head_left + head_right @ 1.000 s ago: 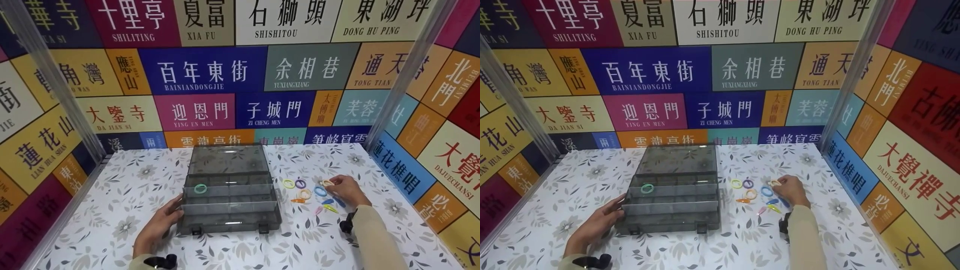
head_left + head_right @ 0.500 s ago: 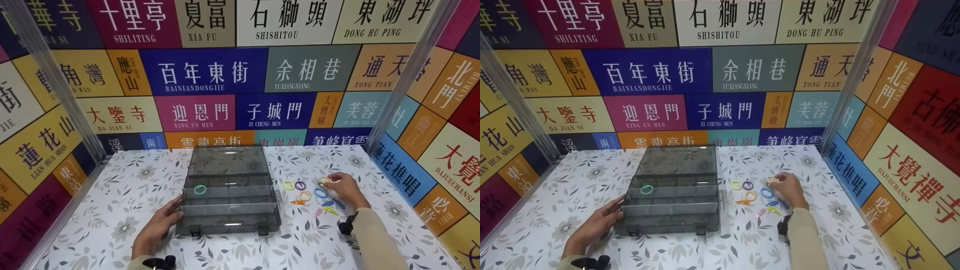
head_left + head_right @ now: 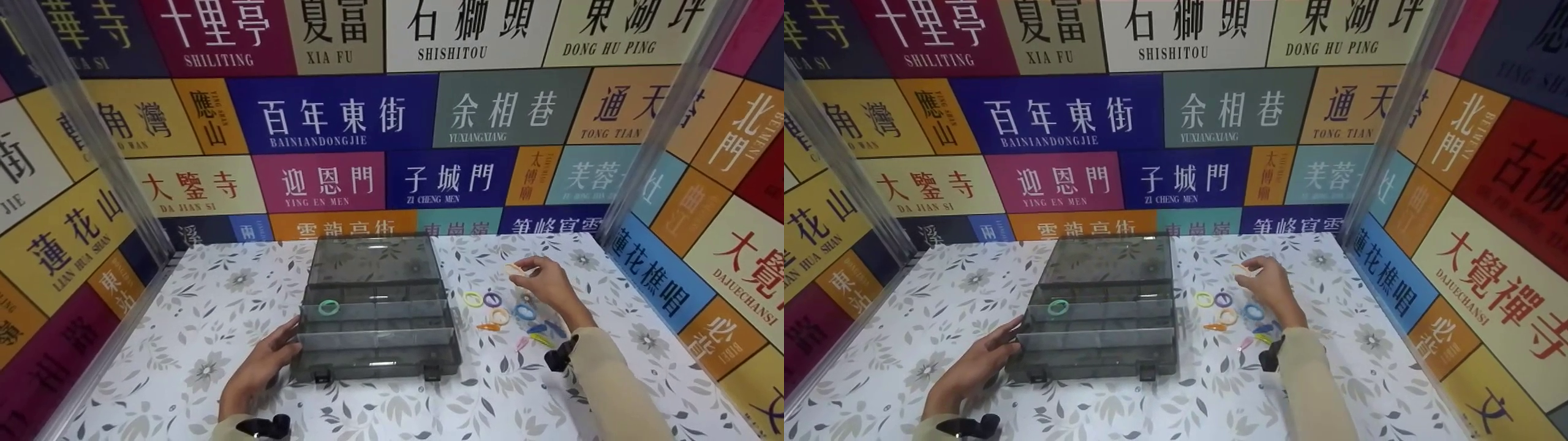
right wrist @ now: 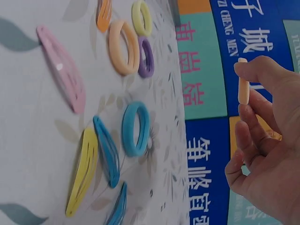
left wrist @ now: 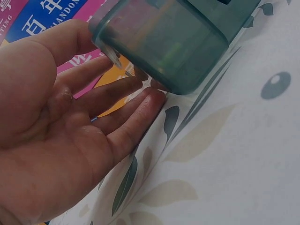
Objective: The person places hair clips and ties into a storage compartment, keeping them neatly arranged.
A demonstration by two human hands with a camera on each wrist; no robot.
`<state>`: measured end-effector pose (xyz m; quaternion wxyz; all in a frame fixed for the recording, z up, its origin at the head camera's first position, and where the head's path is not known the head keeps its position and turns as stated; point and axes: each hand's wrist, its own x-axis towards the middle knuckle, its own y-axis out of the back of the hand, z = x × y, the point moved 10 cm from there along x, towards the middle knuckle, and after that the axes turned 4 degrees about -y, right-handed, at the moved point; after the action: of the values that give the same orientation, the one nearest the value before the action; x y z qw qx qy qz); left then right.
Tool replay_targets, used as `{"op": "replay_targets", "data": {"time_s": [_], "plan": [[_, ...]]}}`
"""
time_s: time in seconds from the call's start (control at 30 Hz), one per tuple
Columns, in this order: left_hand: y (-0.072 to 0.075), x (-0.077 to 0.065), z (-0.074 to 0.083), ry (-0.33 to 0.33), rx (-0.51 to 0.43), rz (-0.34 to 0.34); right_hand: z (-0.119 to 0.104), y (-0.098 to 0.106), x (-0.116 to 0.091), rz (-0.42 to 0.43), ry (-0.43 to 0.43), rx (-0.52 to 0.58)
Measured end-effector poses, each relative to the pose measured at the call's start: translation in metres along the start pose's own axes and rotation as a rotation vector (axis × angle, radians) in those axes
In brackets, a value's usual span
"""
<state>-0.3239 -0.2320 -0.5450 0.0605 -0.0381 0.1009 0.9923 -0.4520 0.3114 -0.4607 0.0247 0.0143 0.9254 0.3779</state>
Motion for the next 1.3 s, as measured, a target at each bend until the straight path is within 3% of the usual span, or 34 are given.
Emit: {"op": "replay_targets", "data": {"time_s": [0.57, 1.13, 1.3], "plan": [[0.001, 0.001, -0.002, 0.02, -0.031, 0.012, -0.067, -0.041, -0.004, 0.017, 0.165, 0.055], [0.0, 0.001, -0.001, 0.008, -0.036, -0.006, -0.131, -0.088, -0.011, -0.058, 0.263, 0.119], [0.001, -0.001, -0.002, 0.04, -0.026, 0.004, -0.147, -0.102, -0.014, -0.085, 0.277, 0.121]]}}
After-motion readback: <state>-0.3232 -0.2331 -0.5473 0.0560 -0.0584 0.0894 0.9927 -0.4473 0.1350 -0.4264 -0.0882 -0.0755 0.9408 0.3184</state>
